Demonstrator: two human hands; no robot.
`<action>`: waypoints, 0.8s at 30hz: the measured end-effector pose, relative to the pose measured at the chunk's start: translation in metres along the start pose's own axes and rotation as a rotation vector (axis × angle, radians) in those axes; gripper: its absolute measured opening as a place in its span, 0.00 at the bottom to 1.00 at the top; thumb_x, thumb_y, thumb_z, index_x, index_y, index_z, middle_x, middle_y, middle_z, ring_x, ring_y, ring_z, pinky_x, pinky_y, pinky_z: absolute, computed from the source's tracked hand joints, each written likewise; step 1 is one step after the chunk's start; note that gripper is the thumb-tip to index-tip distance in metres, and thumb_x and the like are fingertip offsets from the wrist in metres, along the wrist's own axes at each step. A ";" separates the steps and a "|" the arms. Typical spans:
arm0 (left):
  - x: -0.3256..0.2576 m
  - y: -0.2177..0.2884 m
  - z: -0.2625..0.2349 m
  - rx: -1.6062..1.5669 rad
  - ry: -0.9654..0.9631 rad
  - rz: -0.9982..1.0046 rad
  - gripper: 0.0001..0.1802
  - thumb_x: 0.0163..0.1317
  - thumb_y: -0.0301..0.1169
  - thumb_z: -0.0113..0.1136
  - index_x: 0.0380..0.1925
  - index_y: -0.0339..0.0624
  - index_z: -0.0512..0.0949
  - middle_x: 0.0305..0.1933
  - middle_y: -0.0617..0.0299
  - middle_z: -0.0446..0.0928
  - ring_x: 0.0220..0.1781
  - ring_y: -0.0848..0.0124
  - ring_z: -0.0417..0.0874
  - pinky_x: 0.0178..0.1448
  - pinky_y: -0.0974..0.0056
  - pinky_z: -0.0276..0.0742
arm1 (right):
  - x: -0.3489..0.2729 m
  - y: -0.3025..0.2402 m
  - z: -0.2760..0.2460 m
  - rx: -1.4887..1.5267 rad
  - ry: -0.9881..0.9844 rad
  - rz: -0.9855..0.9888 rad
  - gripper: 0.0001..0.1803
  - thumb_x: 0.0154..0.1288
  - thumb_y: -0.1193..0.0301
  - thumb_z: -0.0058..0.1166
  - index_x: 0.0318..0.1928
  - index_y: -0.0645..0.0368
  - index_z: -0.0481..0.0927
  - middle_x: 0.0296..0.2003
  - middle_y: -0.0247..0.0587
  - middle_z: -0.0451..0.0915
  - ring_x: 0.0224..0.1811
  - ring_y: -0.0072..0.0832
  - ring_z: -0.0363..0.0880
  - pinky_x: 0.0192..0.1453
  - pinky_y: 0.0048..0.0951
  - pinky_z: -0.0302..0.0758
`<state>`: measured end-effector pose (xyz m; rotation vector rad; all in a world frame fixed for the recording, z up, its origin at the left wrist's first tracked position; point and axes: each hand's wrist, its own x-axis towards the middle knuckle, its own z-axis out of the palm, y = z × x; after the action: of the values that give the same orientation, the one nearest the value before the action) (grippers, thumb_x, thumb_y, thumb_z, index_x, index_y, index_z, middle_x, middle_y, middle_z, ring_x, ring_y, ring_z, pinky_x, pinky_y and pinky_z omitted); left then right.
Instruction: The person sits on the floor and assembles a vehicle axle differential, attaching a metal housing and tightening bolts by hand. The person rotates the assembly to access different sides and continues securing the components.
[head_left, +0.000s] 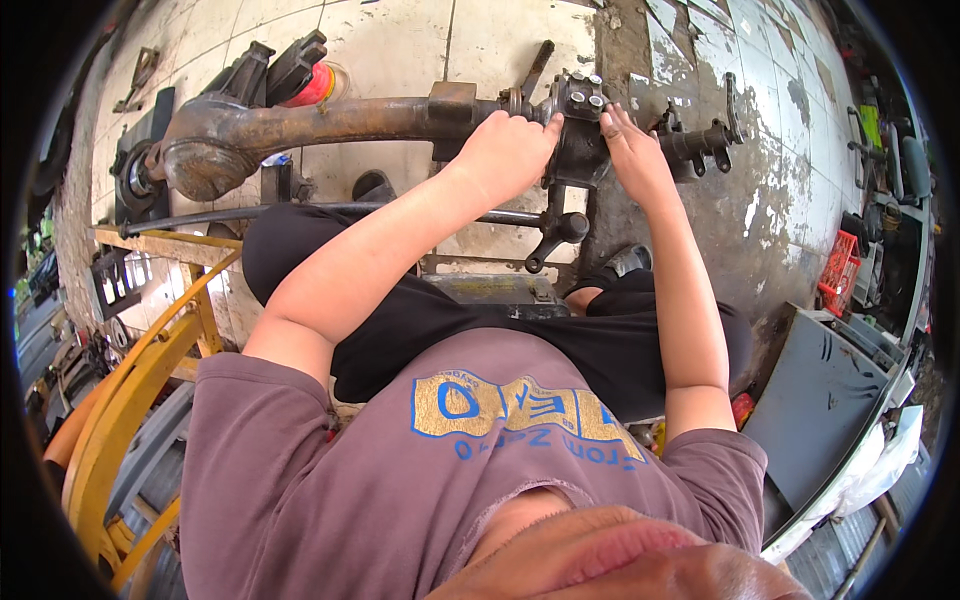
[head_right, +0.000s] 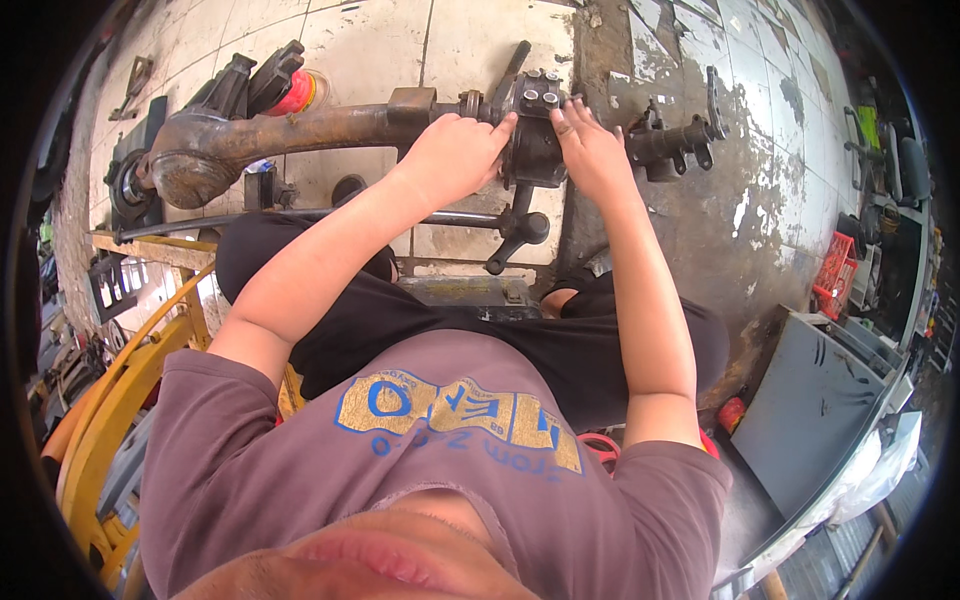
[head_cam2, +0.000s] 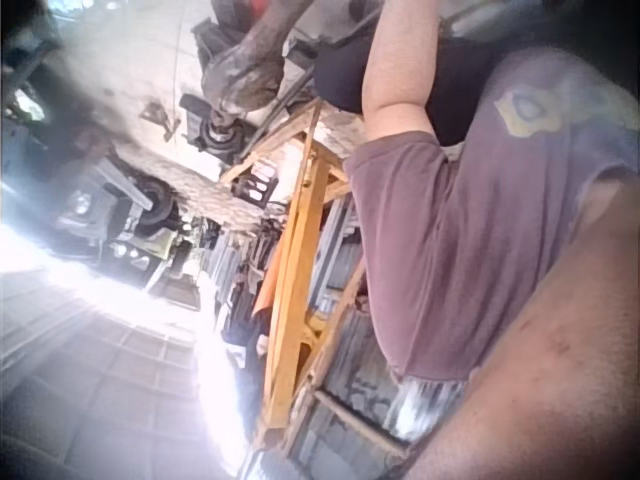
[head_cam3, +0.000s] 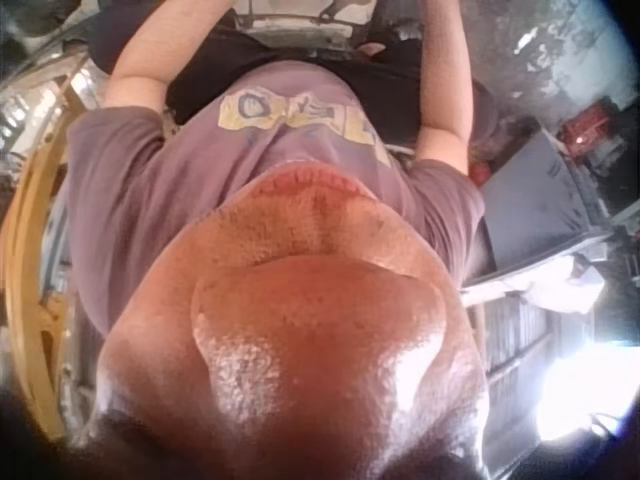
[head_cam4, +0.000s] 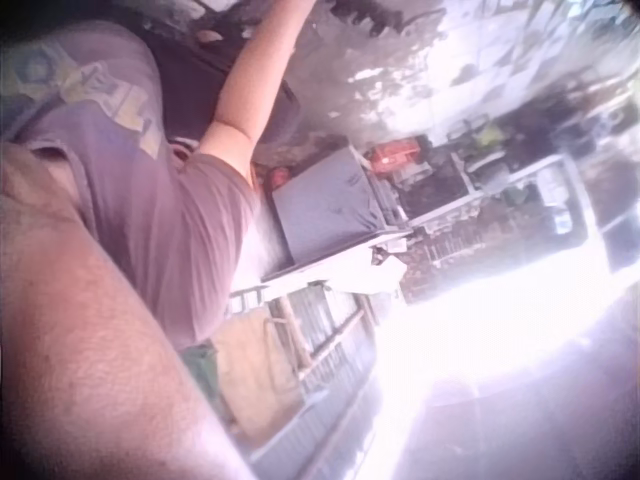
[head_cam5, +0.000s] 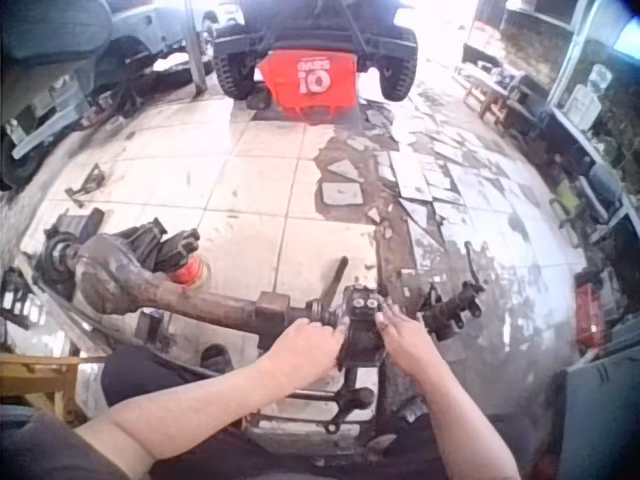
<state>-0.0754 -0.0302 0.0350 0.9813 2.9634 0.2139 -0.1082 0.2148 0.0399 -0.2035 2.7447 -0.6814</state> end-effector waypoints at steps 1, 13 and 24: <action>0.000 0.000 -0.001 -0.006 0.007 0.003 0.31 0.71 0.35 0.63 0.73 0.36 0.77 0.34 0.62 0.88 0.41 0.64 0.90 0.47 0.57 0.83 | 0.005 0.007 0.003 0.010 0.001 0.016 0.42 0.88 0.38 0.30 0.81 0.59 0.70 0.82 0.51 0.67 0.86 0.48 0.62 0.88 0.64 0.49; 0.002 -0.001 -0.009 -0.029 -0.050 -0.042 0.33 0.68 0.40 0.69 0.70 0.36 0.78 0.34 0.59 0.87 0.41 0.61 0.90 0.52 0.55 0.85 | 0.009 -0.007 -0.006 0.119 0.048 -0.011 0.39 0.87 0.41 0.40 0.74 0.63 0.78 0.76 0.58 0.74 0.79 0.54 0.72 0.83 0.45 0.67; 0.003 0.003 -0.016 -0.041 -0.095 -0.039 0.33 0.69 0.41 0.69 0.72 0.38 0.78 0.36 0.56 0.88 0.41 0.59 0.91 0.53 0.54 0.86 | 0.013 0.009 0.004 0.150 0.088 -0.001 0.39 0.87 0.44 0.42 0.75 0.67 0.75 0.75 0.64 0.73 0.80 0.55 0.70 0.84 0.44 0.66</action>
<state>-0.0776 -0.0280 0.0510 0.9021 2.8778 0.2195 -0.1193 0.2184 0.0288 -0.1449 2.7603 -0.9128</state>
